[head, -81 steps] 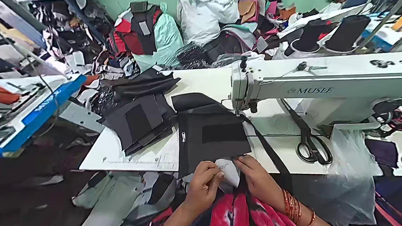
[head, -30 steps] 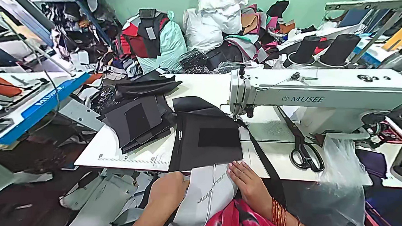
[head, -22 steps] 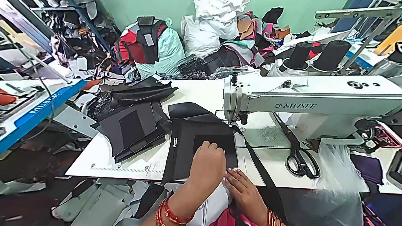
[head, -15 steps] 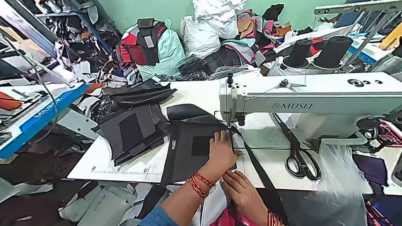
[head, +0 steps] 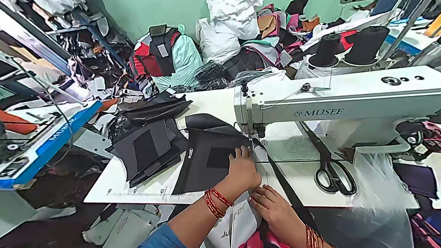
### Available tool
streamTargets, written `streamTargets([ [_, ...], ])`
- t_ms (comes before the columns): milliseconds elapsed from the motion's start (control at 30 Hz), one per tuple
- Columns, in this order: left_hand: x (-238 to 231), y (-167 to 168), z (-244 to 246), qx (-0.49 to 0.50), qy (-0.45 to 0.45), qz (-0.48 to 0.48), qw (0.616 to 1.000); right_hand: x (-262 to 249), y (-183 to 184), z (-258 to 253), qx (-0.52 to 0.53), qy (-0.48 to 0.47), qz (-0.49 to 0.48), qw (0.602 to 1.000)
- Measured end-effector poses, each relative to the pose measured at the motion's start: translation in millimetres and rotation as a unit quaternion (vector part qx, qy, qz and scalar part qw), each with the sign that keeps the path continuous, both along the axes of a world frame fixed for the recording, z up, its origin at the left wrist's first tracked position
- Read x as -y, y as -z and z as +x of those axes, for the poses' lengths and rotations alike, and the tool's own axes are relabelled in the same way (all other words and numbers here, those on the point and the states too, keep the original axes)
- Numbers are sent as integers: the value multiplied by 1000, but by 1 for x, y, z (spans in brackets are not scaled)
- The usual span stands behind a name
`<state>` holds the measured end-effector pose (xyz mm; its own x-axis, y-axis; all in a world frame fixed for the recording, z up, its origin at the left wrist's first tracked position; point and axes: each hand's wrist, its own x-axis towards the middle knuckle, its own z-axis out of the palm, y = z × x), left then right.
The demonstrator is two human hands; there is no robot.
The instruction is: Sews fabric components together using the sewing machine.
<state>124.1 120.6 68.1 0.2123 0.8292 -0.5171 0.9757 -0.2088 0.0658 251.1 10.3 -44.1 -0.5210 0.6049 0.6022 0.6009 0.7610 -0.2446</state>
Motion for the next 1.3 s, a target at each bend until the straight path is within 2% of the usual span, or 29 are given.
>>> streamTargets([
  [133,-2,-6,12,-60,20,-4,998,1,0,-3,-10,2,-9,1000],
  [267,-15,-2,16,-49,5,36,998,0,1,-4,-11,3,-12,1000],
  [400,-29,-12,15,-47,-22,-1,999,-2,-5,-11,-25,14,-40,999],
  [567,-53,-29,-9,60,-23,-60,996,-29,-16,-19,-1,32,-81,996],
  [633,-71,-24,-31,157,-5,-92,983,-42,-17,-25,3,22,-103,994],
  [733,-88,-28,-45,224,-34,-159,961,-48,-20,-41,-22,-2,-158,987],
  [867,-90,-25,-49,241,-54,-156,956,-47,-19,-58,-41,1,-159,986],
  [1000,-80,-16,-50,286,-60,-149,945,-45,-14,-54,-27,7,-137,990],
  [1133,-70,2,-52,326,3,-100,940,-42,-12,-38,-9,-14,-129,992],
  [1200,-63,6,-47,301,12,-64,952,-39,-11,-31,-7,-23,-106,994],
  [1300,-51,2,-33,234,-21,-46,971,-36,-12,-26,3,-16,-62,998],
])
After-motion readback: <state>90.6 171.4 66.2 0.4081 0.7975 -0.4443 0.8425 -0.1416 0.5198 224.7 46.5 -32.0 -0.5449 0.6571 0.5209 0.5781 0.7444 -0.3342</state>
